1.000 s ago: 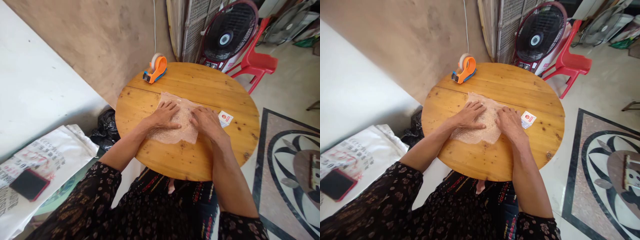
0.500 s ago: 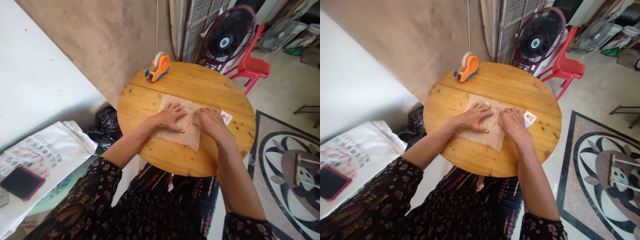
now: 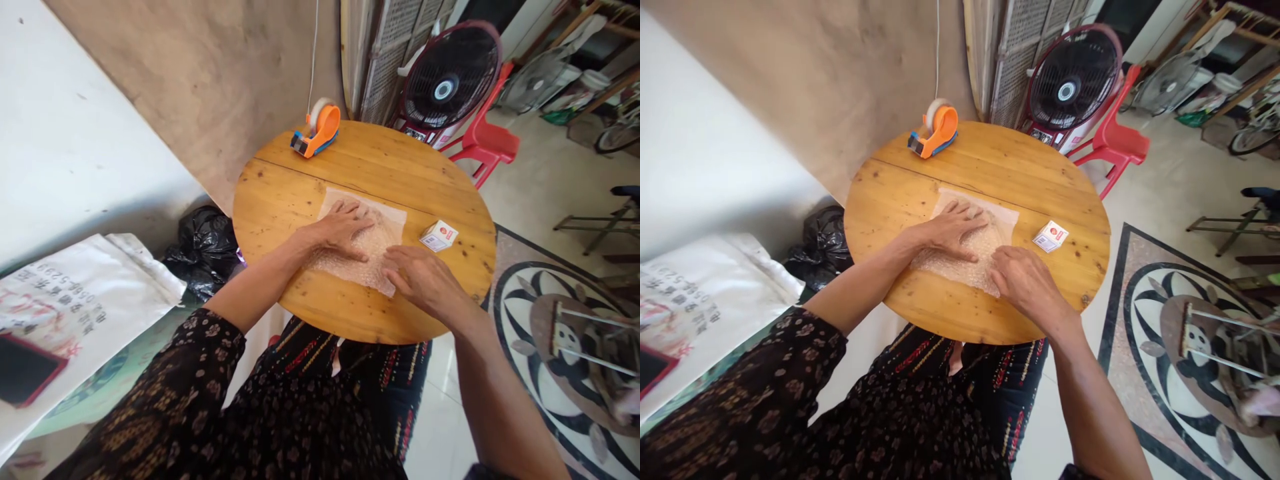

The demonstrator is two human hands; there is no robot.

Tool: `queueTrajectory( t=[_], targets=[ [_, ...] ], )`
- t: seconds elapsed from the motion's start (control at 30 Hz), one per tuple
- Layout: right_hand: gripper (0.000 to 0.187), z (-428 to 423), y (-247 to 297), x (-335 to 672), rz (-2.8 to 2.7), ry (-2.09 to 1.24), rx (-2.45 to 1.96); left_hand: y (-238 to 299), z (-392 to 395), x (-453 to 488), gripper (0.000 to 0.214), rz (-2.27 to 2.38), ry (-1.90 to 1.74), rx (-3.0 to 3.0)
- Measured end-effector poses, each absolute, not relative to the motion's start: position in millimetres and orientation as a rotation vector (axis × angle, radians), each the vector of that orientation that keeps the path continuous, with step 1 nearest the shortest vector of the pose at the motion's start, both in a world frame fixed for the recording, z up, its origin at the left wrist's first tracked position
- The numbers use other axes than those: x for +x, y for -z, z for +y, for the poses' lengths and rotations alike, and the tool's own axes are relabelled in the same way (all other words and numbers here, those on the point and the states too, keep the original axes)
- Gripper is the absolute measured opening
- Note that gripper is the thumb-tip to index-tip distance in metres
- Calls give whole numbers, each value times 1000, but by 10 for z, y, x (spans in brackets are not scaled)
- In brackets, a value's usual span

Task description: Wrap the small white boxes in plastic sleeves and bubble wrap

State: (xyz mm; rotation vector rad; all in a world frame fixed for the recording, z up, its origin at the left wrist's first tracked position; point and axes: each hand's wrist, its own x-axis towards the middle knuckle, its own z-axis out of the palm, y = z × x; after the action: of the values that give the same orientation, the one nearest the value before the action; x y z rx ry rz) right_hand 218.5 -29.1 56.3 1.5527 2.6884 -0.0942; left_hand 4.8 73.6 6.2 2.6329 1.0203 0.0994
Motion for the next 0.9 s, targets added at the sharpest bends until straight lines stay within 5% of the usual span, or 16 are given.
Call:
queueTrajectory(
  t=[0.33,0.9],
  targets=[
    [56,258,-292,1808,2649,133,1726,0,748,60,102,1013,-164,2623],
    [70,439,89,2306,2696,176,1978,-120,916,-279,95,1156,-7,2501]
  ],
)
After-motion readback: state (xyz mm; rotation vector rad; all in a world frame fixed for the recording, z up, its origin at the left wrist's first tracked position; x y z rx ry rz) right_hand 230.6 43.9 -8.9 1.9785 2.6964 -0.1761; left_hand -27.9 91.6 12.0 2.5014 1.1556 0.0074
